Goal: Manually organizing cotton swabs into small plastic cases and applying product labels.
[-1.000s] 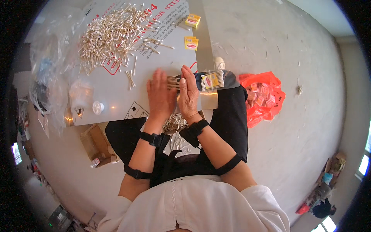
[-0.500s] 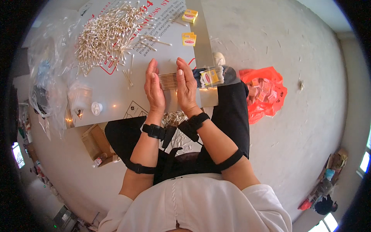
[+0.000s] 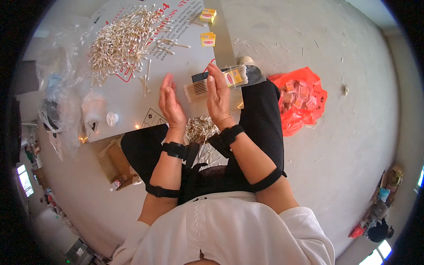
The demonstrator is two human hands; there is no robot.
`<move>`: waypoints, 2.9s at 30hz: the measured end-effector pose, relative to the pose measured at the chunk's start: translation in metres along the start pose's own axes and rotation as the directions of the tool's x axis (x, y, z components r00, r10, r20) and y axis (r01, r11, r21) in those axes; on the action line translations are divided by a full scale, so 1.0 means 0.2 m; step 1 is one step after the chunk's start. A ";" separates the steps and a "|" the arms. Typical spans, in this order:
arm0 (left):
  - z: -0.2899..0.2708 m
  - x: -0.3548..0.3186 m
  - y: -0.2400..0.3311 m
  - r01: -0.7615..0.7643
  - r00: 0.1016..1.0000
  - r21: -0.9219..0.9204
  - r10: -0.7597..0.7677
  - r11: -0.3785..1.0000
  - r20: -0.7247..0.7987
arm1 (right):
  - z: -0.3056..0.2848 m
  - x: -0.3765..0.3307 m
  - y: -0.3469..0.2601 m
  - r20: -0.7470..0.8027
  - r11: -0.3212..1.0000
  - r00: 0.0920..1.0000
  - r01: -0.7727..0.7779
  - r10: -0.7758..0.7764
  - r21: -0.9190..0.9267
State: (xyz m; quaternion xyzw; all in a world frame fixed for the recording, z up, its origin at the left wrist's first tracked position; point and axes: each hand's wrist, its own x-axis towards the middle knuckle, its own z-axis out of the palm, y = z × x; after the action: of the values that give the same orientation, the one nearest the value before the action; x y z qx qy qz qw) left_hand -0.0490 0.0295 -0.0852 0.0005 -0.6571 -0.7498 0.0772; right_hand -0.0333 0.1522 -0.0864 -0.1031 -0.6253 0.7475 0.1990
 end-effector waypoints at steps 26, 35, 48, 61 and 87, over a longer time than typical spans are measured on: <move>0.04 -0.18 0.01 -0.509 0.849 0.853 -0.096 0.110 0.519 | -0.30 -0.07 -0.04 0.274 0.700 0.947 0.312 -0.171 -0.643; 0.02 -0.18 0.00 -0.502 0.857 0.857 -0.066 0.117 0.511 | -0.27 -0.08 -0.06 0.273 0.653 0.948 0.312 -0.165 -0.690; 0.02 -0.18 0.00 -0.500 0.860 0.859 -0.051 0.107 0.507 | -0.26 -0.08 -0.06 0.284 0.627 0.950 0.302 -0.132 -0.719; 0.02 -0.18 0.00 -0.504 0.859 0.858 -0.044 0.104 0.510 | -0.25 -0.08 -0.06 0.273 0.639 0.947 0.316 -0.170 -0.701; 0.03 -0.18 0.00 -0.495 0.864 0.862 -0.041 0.112 0.501 | -0.24 -0.08 -0.06 0.266 0.624 0.952 0.301 -0.151 -0.722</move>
State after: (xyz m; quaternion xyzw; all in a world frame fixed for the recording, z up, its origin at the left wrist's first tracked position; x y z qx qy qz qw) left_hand -0.0144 0.0396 -0.0882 -0.2088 -0.9721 -0.0996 0.0379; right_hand 0.0017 0.1896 -0.0846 -0.0289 -0.9018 0.3948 0.1735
